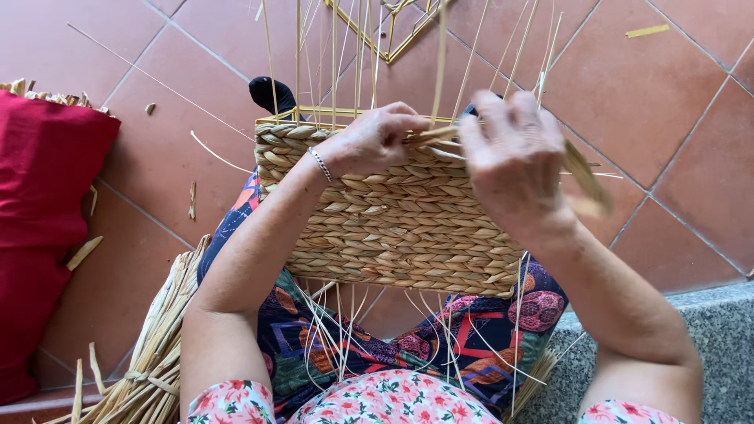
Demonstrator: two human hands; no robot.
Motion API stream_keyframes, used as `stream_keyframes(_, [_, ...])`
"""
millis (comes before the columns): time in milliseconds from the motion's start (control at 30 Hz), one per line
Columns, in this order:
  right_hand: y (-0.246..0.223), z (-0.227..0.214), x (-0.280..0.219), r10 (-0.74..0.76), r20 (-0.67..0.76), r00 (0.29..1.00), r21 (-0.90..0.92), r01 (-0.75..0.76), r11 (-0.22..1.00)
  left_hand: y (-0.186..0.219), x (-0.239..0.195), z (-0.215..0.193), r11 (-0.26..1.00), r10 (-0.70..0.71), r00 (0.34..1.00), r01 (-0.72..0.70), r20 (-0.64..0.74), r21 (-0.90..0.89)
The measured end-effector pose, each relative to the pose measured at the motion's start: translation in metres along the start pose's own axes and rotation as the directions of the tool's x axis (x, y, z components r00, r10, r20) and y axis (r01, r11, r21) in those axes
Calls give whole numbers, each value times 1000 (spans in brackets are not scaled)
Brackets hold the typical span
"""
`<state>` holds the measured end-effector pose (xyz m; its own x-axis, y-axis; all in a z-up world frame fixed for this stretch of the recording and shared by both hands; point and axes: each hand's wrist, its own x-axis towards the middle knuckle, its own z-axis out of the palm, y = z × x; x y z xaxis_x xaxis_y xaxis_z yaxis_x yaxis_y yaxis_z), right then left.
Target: The person weaves a rectangular basket using dried plant strips, interlacing them through a frame held between the legs. They then use scissors to trim the excess strips from the basket's edge.
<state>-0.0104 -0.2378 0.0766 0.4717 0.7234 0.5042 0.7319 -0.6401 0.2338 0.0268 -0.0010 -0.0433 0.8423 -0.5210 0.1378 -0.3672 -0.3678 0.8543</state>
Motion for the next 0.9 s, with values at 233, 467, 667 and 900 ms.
stream_keyframes(233, [38,17,17,253,630,734,-14,-316,949,26,10,18,944,-128,987,151,-94,294])
stream_keyframes(467, [64,42,-14,240,447,862,279,-389,878,21,-4,40,970,50,921,48,-386,239])
stream_keyframes(667, [27,77,-29,349,310,884,203,-420,884,9,-13,45,839,362,888,-178,-283,515])
stream_keyframes(900, [17,74,-60,377,300,876,439,-478,761,8,17,44,935,-6,931,134,-365,327])
